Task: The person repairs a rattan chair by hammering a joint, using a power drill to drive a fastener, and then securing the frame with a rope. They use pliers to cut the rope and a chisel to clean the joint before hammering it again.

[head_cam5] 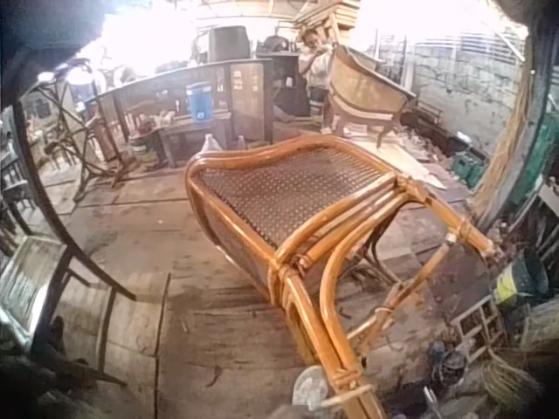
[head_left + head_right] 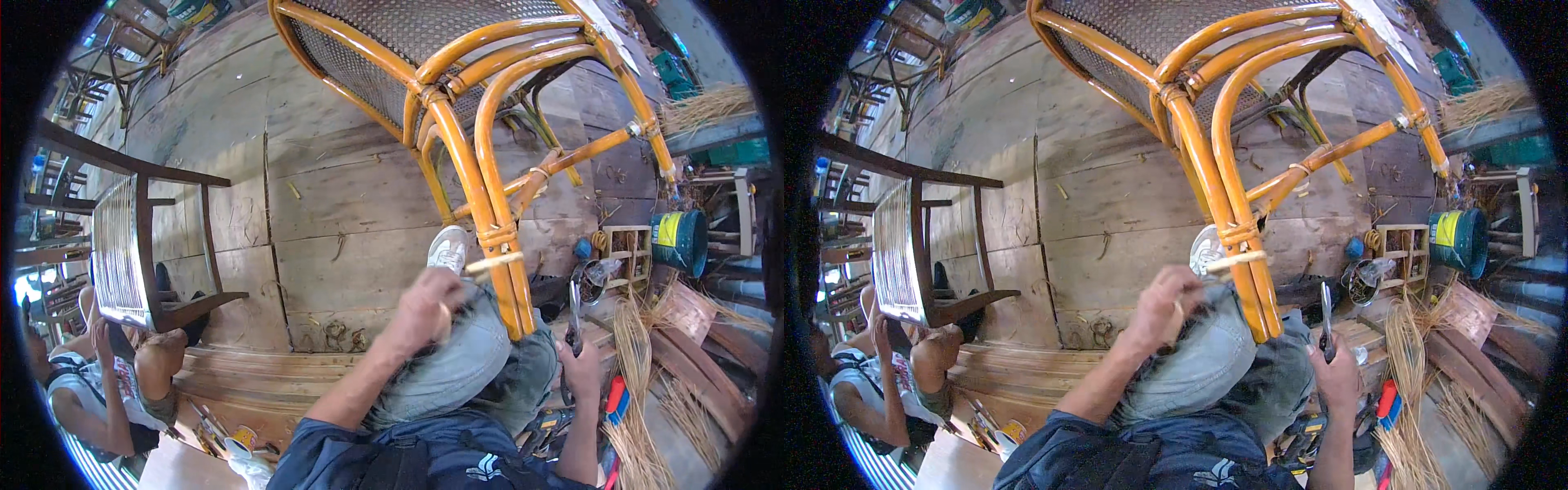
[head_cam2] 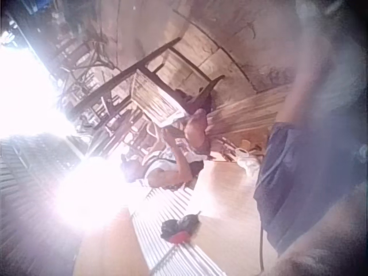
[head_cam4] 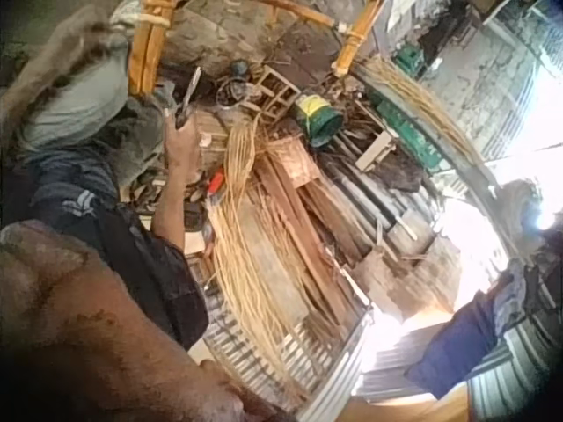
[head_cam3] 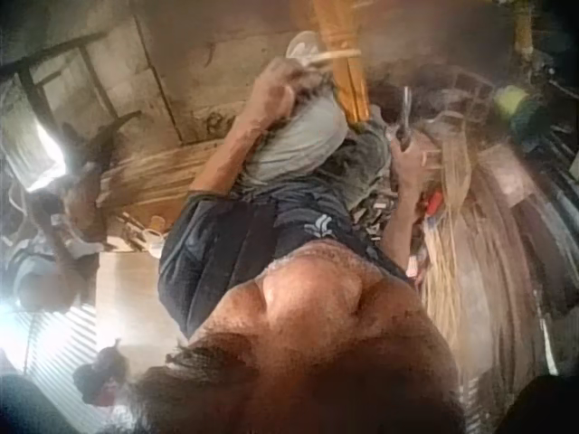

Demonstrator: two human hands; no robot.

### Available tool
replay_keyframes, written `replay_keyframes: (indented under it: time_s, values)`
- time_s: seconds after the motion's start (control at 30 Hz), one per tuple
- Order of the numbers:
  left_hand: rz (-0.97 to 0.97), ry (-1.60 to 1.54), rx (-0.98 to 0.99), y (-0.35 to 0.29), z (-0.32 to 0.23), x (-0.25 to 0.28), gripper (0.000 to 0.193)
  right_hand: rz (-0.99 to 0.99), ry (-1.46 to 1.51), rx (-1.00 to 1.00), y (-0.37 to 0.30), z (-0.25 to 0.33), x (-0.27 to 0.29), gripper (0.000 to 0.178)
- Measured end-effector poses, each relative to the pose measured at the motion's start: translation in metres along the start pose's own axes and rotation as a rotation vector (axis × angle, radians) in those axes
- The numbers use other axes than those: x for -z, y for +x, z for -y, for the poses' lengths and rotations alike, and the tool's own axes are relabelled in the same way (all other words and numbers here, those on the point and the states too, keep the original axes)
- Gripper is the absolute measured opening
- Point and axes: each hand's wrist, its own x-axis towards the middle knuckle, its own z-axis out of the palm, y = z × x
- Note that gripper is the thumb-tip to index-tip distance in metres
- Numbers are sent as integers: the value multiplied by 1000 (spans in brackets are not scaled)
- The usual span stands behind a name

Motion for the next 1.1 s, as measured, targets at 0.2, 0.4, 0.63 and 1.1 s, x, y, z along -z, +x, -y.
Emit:
replay_keyframes:
  time_s: [0.2, 0.4, 0.63, 1.1]
  values:
    - [347, -143, 425, 29, 58, -37, 24, 10, 83, -5, 2, -27, -26, 44]
    - [595, -419, 558, 47, 87, -81, 36, -78, 239, -18, 6, -35, -20, 33]
    - [409, 235, 626, 96, 46, 58, 36, -75, 338, 45, 35, 12, 31, 30]
    - [-76, 961, -257, 201, -7, 56, 52, -124, 181, 633, 77, 108, 9, 44]
